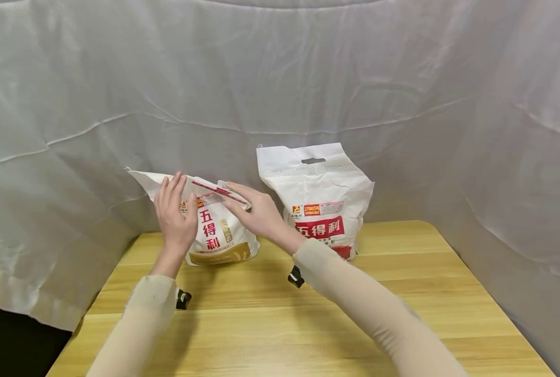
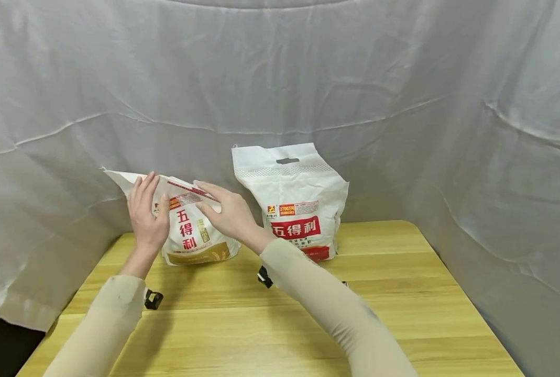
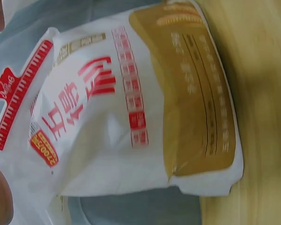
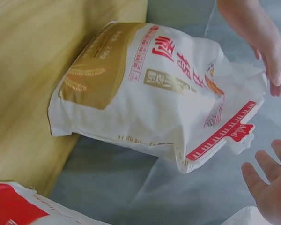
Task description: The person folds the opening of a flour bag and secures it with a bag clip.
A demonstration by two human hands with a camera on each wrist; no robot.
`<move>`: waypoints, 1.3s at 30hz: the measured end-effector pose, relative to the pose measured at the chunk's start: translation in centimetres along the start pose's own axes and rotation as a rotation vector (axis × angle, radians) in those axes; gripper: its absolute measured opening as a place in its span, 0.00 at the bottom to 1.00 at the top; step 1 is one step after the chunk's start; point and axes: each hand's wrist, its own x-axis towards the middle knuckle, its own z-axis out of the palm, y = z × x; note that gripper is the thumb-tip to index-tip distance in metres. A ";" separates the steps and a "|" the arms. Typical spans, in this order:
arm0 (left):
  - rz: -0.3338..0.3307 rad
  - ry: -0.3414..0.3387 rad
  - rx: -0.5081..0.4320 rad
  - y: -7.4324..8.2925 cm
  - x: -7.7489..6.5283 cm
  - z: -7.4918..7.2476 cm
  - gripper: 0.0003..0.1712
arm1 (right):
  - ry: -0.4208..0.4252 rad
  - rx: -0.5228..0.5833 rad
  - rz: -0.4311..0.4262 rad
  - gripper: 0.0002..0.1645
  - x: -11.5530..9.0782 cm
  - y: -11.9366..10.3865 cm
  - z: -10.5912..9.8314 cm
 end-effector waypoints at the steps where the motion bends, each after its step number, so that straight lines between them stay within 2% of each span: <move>1: -0.001 0.015 -0.015 0.2 -0.2 0.1 0.26 | 0.010 0.011 -0.002 0.30 -0.3 0.0 -0.1; 5: -0.026 0.055 -0.061 1.0 -0.7 0.4 0.27 | 0.024 0.042 -0.017 0.31 -1.5 0.0 -0.3; 12: -0.069 0.075 -0.122 2.5 -1.9 1.2 0.29 | 0.084 0.074 -0.003 0.31 -3.6 0.1 -0.9; 22: -0.032 0.141 -0.225 5.4 -2.5 2.8 0.27 | 0.194 0.204 -0.046 0.30 -5.3 0.5 -2.7; 25: -0.027 0.155 -0.262 6.8 -2.5 3.3 0.27 | 0.226 0.217 -0.045 0.30 -5.7 0.7 -3.6; 29: -0.017 0.161 -0.334 9.6 -2.1 3.6 0.27 | 0.275 0.220 -0.047 0.29 -6.3 1.1 -4.9; 33: -0.022 0.141 -0.375 12.2 -1.6 3.8 0.26 | 0.324 0.217 -0.025 0.30 -6.8 1.7 -6.2; 39: -0.011 0.089 -0.421 13.7 -1.5 5.4 0.27 | 0.390 0.198 0.012 0.30 -7.9 2.9 -8.2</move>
